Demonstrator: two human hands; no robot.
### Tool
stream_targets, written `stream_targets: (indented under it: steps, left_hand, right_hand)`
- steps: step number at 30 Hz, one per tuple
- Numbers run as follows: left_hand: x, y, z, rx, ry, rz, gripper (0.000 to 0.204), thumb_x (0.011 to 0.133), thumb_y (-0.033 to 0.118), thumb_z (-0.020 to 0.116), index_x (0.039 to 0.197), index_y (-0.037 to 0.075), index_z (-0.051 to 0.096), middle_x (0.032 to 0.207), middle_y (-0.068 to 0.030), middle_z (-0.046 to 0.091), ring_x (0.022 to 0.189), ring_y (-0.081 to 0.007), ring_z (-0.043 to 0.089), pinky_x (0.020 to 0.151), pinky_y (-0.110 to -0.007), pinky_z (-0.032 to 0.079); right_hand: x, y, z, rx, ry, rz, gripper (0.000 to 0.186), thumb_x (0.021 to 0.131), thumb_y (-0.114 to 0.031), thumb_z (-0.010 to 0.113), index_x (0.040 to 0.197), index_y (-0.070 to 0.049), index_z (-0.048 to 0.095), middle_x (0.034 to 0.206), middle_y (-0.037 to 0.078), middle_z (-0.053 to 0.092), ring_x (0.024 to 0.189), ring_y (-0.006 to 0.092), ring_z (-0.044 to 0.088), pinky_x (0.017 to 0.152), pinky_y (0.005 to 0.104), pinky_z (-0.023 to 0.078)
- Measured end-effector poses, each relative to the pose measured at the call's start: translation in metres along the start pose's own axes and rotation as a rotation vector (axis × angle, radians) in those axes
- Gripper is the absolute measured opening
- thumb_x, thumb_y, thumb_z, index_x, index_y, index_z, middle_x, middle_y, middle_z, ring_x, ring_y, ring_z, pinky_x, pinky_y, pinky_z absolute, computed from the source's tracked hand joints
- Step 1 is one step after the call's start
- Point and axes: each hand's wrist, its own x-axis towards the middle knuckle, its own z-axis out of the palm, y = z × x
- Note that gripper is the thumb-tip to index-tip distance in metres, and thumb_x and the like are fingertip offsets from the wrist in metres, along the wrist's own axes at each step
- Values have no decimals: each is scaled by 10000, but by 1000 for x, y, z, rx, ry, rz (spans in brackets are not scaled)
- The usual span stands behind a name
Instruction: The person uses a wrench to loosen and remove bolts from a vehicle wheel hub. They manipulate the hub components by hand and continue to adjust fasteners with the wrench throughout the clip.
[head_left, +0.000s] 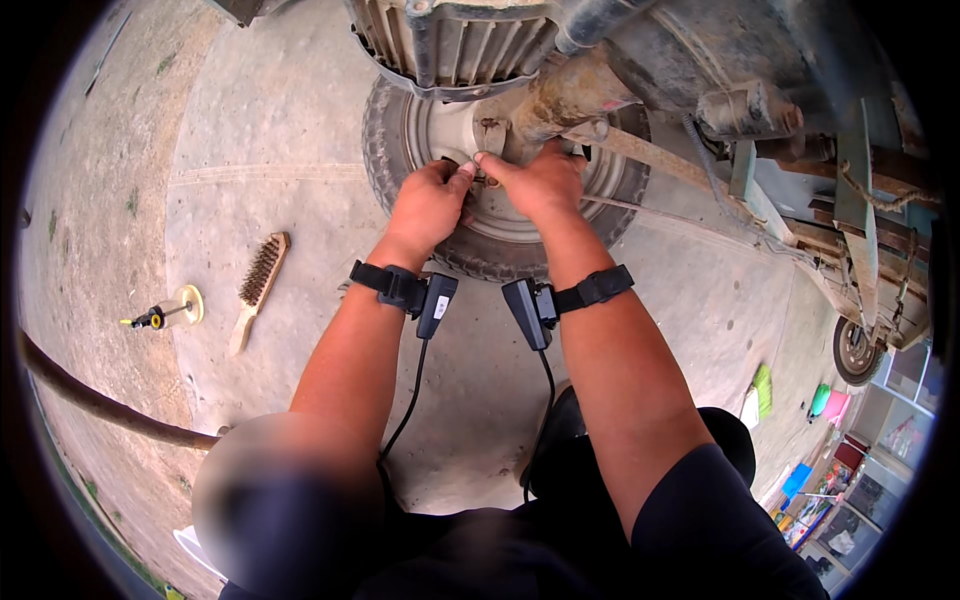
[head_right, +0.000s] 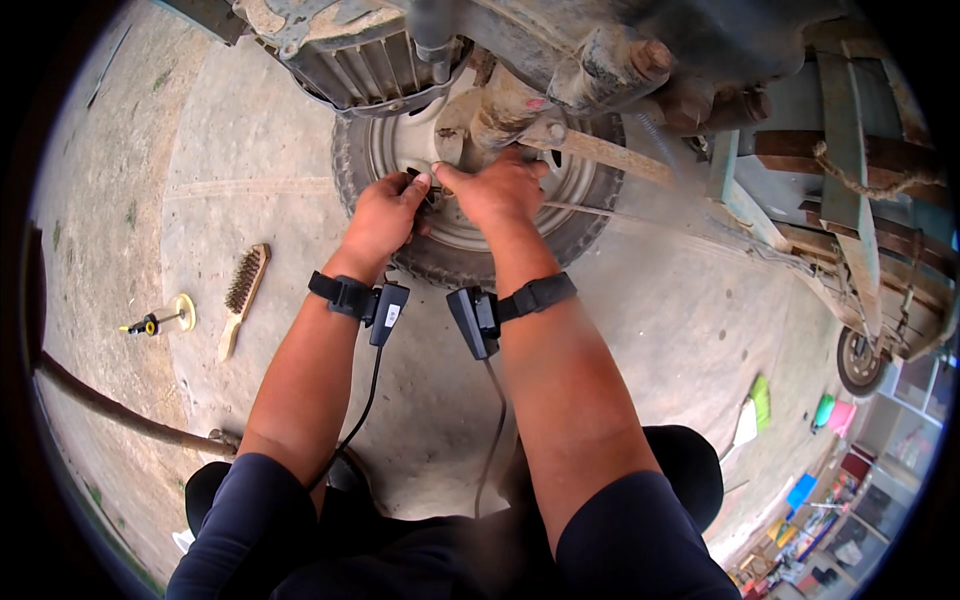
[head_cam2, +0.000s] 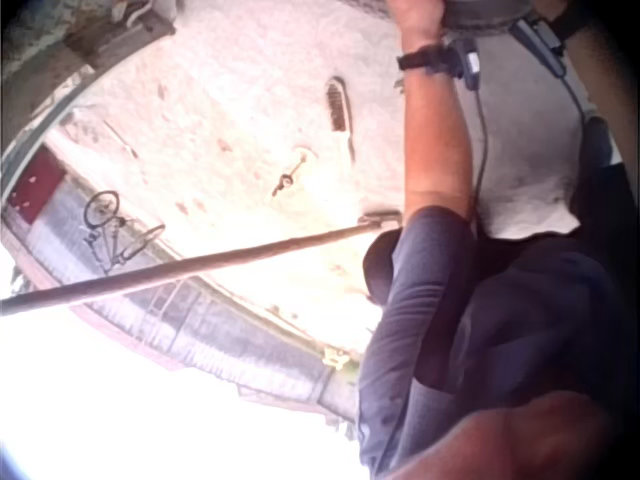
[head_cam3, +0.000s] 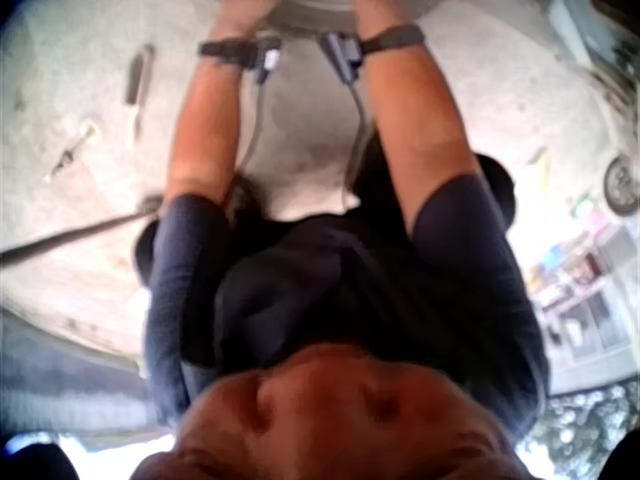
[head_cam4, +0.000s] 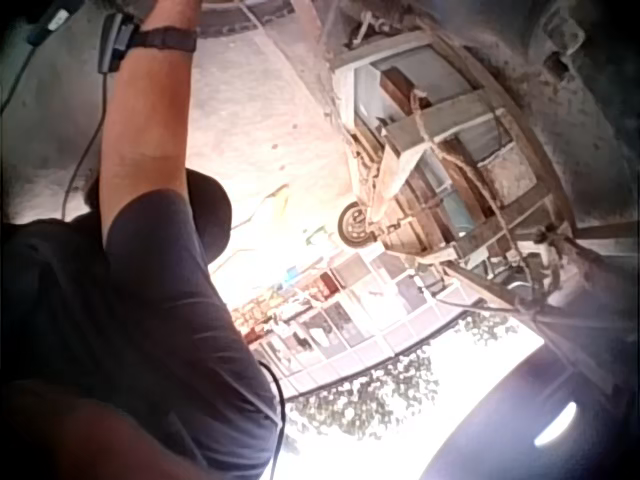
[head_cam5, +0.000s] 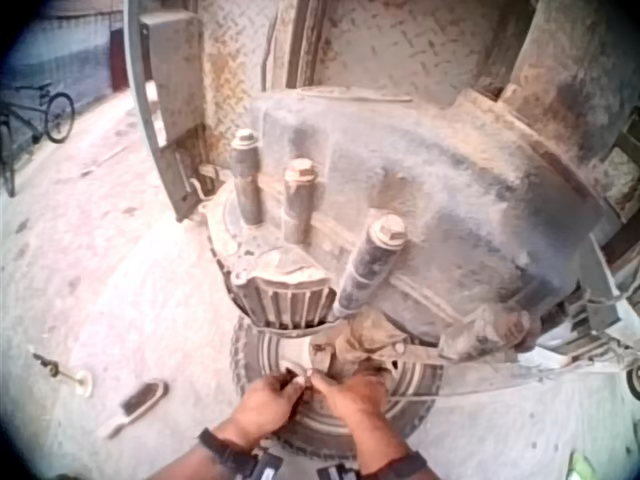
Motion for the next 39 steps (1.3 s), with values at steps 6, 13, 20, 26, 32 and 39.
stream_targets:
  steps: [6,13,20,26,32,39]
  left_hand:
    - [1,-7,-2,-79,-18,60,351,1038,319,600,1149,-14,623,809,-18,632,608,-102,614,508,-251,419]
    - [1,-7,-2,-114,-47,65,335,1037,311,600,1140,-7,621,865,-22,643,616,-100,614,517,-246,418]
    - [3,0,-1,9,-33,19,322,1039,299,593,1122,-11,625,859,-23,642,609,-105,613,516,-249,422]
    - [1,-1,-7,12,-58,-14,316,1039,294,593,1130,-7,624,905,-28,653,608,-107,615,512,-250,425]
    - [-1,-7,-4,-151,-80,69,318,1041,298,589,1128,-7,620,916,-27,651,618,-109,621,520,-251,431]
    - [1,-1,-5,-50,-62,9,328,1041,309,591,1128,-6,618,942,-38,657,636,-112,631,531,-249,442]
  right_hand:
    - [-3,-2,-2,1,-5,-10,1093,639,-724,789,1341,60,491,1280,290,539,1214,346,529,962,391,504]
    - [-2,1,-1,2,5,-18,1108,640,-728,784,1341,77,490,1267,274,574,1233,344,506,968,401,496]
    - [3,4,3,-9,2,-30,1105,641,-731,781,1337,77,494,1273,276,565,1224,344,513,968,397,497]
    - [-4,-3,-7,30,-59,3,1191,621,-747,792,1381,110,465,1332,351,518,1287,407,500,1029,406,482]
    - [-2,0,-2,-1,11,-19,1097,629,-713,806,1328,77,508,1248,282,564,1203,349,536,967,393,502]
    - [2,4,-1,27,-39,-41,1177,637,-731,786,1395,107,456,1334,331,548,1315,402,470,1055,406,462]
